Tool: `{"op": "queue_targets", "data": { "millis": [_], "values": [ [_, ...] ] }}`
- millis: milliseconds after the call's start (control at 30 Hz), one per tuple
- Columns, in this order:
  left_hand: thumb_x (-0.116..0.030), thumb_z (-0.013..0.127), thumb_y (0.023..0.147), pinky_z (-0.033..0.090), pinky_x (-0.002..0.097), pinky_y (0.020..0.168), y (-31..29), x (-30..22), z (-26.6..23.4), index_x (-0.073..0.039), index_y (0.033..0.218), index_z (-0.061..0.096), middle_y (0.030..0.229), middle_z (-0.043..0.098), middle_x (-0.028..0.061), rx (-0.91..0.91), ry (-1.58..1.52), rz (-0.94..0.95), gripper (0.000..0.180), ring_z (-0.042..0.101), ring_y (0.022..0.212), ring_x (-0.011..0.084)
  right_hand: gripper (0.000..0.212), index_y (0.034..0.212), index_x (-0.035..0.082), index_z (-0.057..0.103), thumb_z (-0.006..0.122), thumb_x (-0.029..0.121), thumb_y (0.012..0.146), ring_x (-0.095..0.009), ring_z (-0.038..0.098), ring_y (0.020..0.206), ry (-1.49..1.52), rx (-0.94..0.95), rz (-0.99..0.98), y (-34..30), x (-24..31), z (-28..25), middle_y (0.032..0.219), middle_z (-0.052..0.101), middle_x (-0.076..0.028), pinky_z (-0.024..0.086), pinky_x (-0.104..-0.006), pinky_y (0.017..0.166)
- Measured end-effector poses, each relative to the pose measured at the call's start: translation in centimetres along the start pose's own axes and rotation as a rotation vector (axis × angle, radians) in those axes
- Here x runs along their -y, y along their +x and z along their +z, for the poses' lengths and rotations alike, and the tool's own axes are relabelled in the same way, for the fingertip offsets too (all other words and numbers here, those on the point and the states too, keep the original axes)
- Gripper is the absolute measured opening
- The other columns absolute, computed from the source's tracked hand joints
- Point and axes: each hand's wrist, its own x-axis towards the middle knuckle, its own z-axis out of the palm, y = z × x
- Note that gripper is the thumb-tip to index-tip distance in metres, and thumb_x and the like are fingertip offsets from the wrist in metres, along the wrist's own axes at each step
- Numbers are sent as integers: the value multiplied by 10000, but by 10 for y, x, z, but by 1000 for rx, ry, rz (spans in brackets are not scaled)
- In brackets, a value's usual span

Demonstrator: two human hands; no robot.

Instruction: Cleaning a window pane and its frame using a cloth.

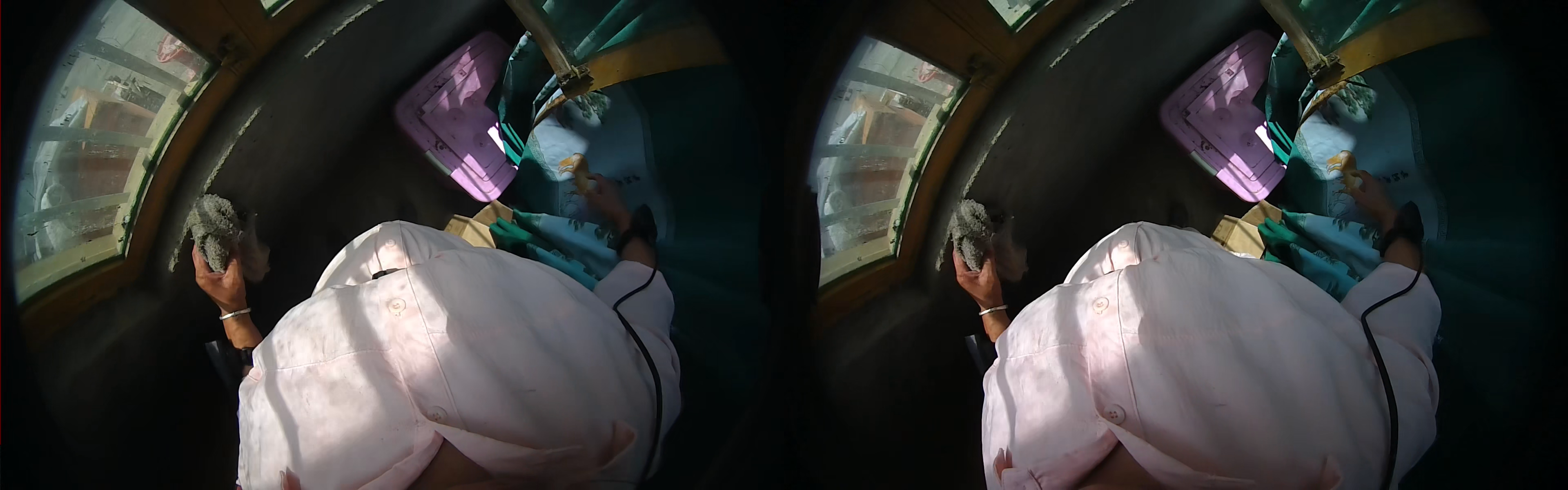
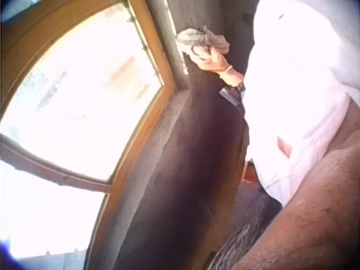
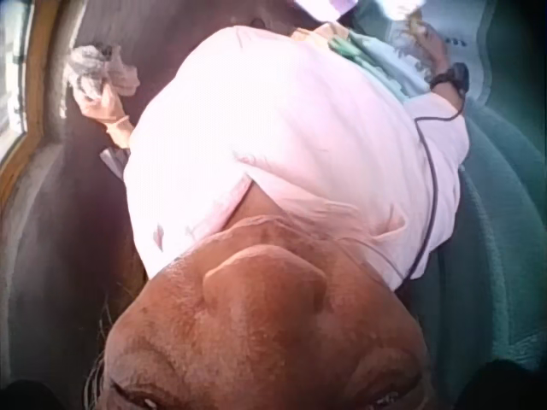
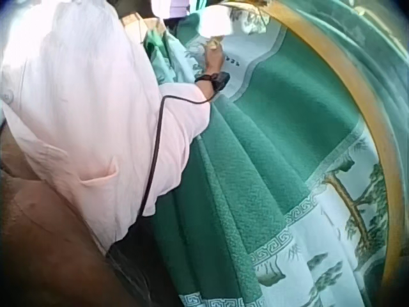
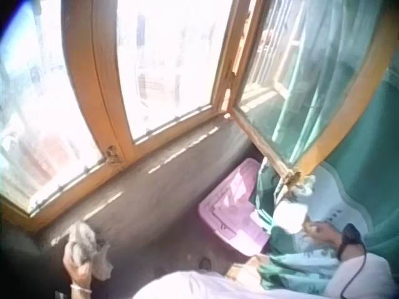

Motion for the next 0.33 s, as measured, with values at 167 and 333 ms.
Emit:
{"op": "queue_targets", "data": {
  "millis": [167, 333],
  "values": [
    [-74, 686, 708, 465, 299, 829, 10, -39, 19, 52, 1109, 572, 999, 653, 102, -46, -112, -106, 436, 615, 901, 184, 416, 1163, 109, 600, 661, 156, 754, -312, 460, 1179, -884, -558, -831, 35, 64, -29, 1203, 526, -137, 360, -480, 983],
    [-52, 647, 765, 462, 279, 841, 9, -48, 28, 12, 1092, 599, 1041, 661, 129, 8, 139, -65, 336, 628, 937, 202, 601, 1272, 135, 528, 704, 345, 737, -347, 275, 1345, -1085, -722, -467, 65, 67, -83, 1384, 407, -129, 210, -566, 1081]
  ]
}}
